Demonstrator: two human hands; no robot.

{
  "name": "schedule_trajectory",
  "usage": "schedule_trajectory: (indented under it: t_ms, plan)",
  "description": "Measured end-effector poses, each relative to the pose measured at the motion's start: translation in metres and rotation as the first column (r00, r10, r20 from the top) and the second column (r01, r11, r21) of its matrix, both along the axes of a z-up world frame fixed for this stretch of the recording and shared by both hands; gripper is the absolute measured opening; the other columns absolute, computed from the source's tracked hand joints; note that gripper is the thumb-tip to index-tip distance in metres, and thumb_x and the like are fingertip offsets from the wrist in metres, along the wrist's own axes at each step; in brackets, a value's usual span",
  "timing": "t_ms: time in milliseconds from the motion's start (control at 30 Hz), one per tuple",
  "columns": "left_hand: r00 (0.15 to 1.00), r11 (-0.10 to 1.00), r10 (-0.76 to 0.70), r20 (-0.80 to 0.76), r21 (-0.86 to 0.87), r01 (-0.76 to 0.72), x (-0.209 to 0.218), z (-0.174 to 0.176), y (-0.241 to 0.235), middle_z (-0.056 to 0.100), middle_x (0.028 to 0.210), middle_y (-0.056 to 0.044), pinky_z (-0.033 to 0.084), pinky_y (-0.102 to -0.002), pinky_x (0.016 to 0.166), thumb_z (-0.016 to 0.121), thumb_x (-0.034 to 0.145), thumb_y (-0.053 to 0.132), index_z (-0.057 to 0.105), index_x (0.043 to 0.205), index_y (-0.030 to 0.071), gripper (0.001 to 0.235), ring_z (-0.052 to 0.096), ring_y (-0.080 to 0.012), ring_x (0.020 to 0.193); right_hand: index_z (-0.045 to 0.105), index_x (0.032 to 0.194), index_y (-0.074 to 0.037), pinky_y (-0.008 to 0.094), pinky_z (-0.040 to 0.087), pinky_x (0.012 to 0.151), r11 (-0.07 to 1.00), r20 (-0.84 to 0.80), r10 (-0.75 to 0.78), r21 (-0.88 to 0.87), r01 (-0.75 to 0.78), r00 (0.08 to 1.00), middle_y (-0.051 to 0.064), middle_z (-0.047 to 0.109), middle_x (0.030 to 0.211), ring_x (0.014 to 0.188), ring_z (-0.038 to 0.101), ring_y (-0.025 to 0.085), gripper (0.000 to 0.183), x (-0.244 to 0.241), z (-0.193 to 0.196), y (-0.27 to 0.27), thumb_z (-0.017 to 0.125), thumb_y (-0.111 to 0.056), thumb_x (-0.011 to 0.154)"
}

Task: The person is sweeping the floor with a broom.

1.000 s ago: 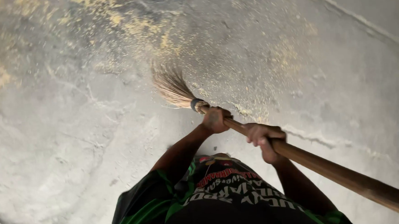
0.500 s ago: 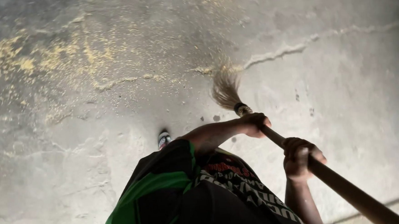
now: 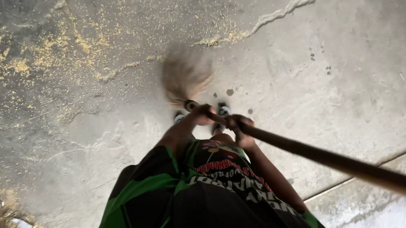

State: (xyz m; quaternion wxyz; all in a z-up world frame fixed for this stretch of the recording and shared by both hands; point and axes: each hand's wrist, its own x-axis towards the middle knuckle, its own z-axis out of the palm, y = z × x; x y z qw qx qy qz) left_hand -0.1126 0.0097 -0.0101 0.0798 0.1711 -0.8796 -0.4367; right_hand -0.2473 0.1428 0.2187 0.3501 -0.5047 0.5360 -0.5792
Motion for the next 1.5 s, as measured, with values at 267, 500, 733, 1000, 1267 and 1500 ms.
schedule_trajectory:
  t_ms: [267, 500, 733, 1000, 1267, 1500]
  plan:
    - [0.968, 0.987, 0.145, -0.205, -0.036, -0.156, -0.008, 0.108, -0.007, 0.066, 0.064, -0.009, 0.055, -0.045, 0.061, 0.072, 0.07, 0.027, 0.061, 0.067, 0.014, 0.018, 0.069, -0.0318, 0.063, 0.06, 0.084, -0.003, 0.05, 0.053, 0.083, 0.974, 0.233, 0.048, -0.226, 0.006, 0.971, 0.012, 0.063, 0.078, 0.062, 0.058, 0.023, 0.03, -0.013, 0.075, 0.022, 0.064, -0.025, 0.104]
    - [0.949, 0.988, -0.143, -0.282, 0.015, 0.153, -0.101, 0.173, 0.04, 0.066, 0.061, -0.007, 0.055, -0.043, 0.061, 0.069, 0.071, 0.023, 0.059, 0.063, 0.015, 0.016, 0.069, -0.0286, 0.061, 0.046, 0.082, -0.009, 0.04, 0.046, 0.062, 0.933, 0.073, -0.098, -0.34, 0.117, 0.993, 0.0, 0.053, 0.063, 0.056, 0.049, 0.016, 0.028, 0.005, 0.162, 0.059, 0.061, -0.018, 0.104]
    - [0.948, 0.937, -0.314, -0.054, 0.145, 0.318, -0.077, 0.108, 0.07, 0.068, 0.068, -0.007, 0.056, -0.04, 0.061, 0.068, 0.078, 0.021, 0.06, 0.069, 0.012, 0.015, 0.068, -0.0231, 0.064, 0.048, 0.08, -0.008, 0.033, 0.046, 0.059, 0.956, -0.026, -0.081, -0.285, 0.07, 0.996, 0.001, 0.053, 0.068, 0.059, 0.053, 0.016, 0.038, 0.022, 0.1, 0.069, 0.063, -0.034, 0.102]
    - [0.965, 0.999, -0.007, 0.263, 0.037, -0.003, 0.123, 0.048, 0.045, 0.07, 0.074, -0.01, 0.056, -0.04, 0.068, 0.07, 0.076, 0.025, 0.065, 0.074, 0.013, 0.013, 0.068, -0.0284, 0.074, 0.069, 0.1, 0.002, 0.039, 0.06, 0.085, 0.973, 0.085, 0.156, 0.158, -0.168, 0.984, 0.013, 0.072, 0.088, 0.083, 0.069, 0.022, 0.022, 0.074, -0.019, 0.031, 0.059, -0.017, 0.106]
    - [0.955, 0.979, 0.187, 0.232, -0.122, -0.163, 0.158, 0.05, 0.08, 0.066, 0.067, -0.013, 0.054, -0.046, 0.067, 0.07, 0.078, 0.03, 0.066, 0.071, 0.013, 0.019, 0.067, -0.0361, 0.069, 0.061, 0.089, -0.007, 0.058, 0.047, 0.111, 0.983, 0.588, 0.182, -0.11, -0.145, 0.788, 0.009, 0.061, 0.084, 0.09, 0.061, 0.028, 0.017, 0.057, 0.027, 0.08, 0.059, -0.02, 0.099]
    - [0.997, 0.997, -0.066, -0.039, -0.054, 0.064, 0.033, 0.16, 0.126, 0.062, 0.053, -0.01, 0.053, -0.047, 0.056, 0.065, 0.087, 0.028, 0.058, 0.061, 0.012, 0.032, 0.065, -0.0326, 0.049, 0.045, 0.073, -0.015, 0.037, 0.041, 0.06, 0.921, 0.39, -0.094, -0.314, 0.229, 0.916, 0.0, 0.044, 0.066, 0.057, 0.045, 0.016, 0.032, 0.066, 0.116, 0.176, 0.055, -0.024, 0.103]
